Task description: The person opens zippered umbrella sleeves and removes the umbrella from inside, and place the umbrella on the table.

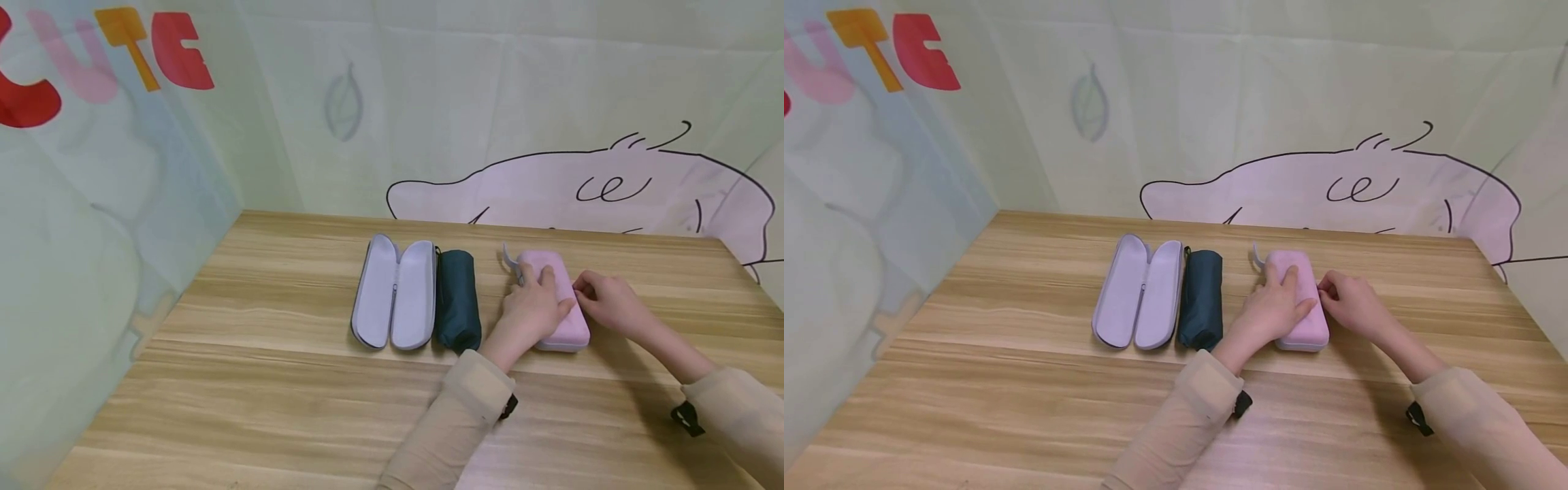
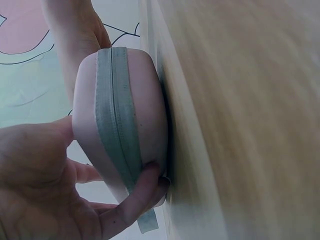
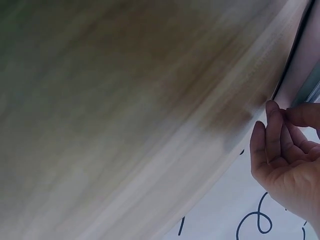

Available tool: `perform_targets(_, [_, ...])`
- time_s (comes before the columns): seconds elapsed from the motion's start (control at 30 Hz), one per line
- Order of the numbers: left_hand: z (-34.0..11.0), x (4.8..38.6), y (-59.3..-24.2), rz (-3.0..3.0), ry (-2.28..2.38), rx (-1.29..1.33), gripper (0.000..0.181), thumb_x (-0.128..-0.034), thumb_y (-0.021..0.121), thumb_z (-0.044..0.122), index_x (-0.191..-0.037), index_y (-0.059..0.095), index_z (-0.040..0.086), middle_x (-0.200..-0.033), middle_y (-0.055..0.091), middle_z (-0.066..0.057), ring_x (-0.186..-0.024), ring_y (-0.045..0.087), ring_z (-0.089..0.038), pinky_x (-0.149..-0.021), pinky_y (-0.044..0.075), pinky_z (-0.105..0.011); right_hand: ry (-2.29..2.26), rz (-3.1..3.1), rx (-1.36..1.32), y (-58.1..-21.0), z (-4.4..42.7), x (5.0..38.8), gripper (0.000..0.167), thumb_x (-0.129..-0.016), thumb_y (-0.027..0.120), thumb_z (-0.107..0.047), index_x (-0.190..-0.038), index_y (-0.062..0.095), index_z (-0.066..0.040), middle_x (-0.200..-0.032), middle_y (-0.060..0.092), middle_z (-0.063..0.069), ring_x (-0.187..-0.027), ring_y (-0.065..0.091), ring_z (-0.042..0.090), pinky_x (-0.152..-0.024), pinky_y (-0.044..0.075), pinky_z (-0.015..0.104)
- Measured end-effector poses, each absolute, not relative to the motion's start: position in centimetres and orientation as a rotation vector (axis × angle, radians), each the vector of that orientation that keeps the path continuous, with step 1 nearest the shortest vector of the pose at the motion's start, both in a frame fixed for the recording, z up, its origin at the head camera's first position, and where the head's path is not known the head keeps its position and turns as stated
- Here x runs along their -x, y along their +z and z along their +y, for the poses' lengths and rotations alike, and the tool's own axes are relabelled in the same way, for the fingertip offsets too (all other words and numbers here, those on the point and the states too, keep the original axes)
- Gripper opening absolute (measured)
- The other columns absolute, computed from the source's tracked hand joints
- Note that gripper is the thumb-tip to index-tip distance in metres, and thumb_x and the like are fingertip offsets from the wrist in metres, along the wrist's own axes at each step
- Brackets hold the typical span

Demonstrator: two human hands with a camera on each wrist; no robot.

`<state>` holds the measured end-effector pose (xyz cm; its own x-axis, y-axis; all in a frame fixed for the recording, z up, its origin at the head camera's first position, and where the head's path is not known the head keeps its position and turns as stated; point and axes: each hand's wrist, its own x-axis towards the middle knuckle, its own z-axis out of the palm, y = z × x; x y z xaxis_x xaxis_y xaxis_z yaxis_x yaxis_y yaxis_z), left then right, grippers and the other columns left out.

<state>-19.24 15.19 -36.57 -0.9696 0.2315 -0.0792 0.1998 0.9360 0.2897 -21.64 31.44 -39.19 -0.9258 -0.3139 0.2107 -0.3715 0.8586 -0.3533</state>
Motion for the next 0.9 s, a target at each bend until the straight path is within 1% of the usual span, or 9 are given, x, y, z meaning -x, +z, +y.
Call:
perform_targets(0.17, [15.3,19.2,-36.6,2.975,0.434,-0.335,0.066,-0.0938,0.044,0.059,-0.151,0.028,0.029,-0.158,0.020,-0.008,-0.105,0.060,-0.017,-0.078,0.051,-0.027,0.593,-2.881,-0.536,-39.1,31.6,21.4,0.004,-0.086,0.061,0.000,-0.088,0.063,0.003,-0.071,0.067,0.007,-0.062,0.052,0.008,-0.055,0.041,0.024])
perform_targets(0.47, [15.3,19.3,-36.6,2.968,0.435,-0.334,0.067,-0.0941,0.045,0.058,-0.151,0.027,0.028,-0.159,0.019,-0.009,-0.104,0.061,-0.018,-0.077,0.051,-0.027,0.621,-2.901,-0.535,-39.0,31.5,20.9,0.004,-0.086,0.061,-0.001,-0.088,0.063,0.002,-0.072,0.067,0.008,-0.063,0.054,0.009,-0.055,0.042,0.022])
perform_targets(0.67, [15.3,19.2,-36.5,2.973,0.431,-0.329,0.066,-0.0942,0.045,0.058,-0.151,0.027,0.028,-0.159,0.019,-0.009,-0.107,0.061,-0.020,-0.079,0.051,-0.028,0.630,-2.924,-0.525,-38.9,31.6,20.6,0.006,-0.087,0.059,-0.001,-0.089,0.062,0.002,-0.073,0.067,0.008,-0.063,0.053,0.010,-0.055,0.042,0.022])
perform_targets(0.9, [15.2,19.2,-36.5,2.970,0.433,-0.332,0.066,-0.0948,0.044,0.058,-0.151,0.027,0.028,-0.159,0.018,-0.009,-0.109,0.061,-0.021,-0.080,0.051,-0.029,0.637,-2.915,-0.527,-39.1,31.5,20.4,0.004,-0.088,0.060,0.000,-0.089,0.063,0.002,-0.072,0.067,0.007,-0.062,0.052,0.007,-0.054,0.041,0.022])
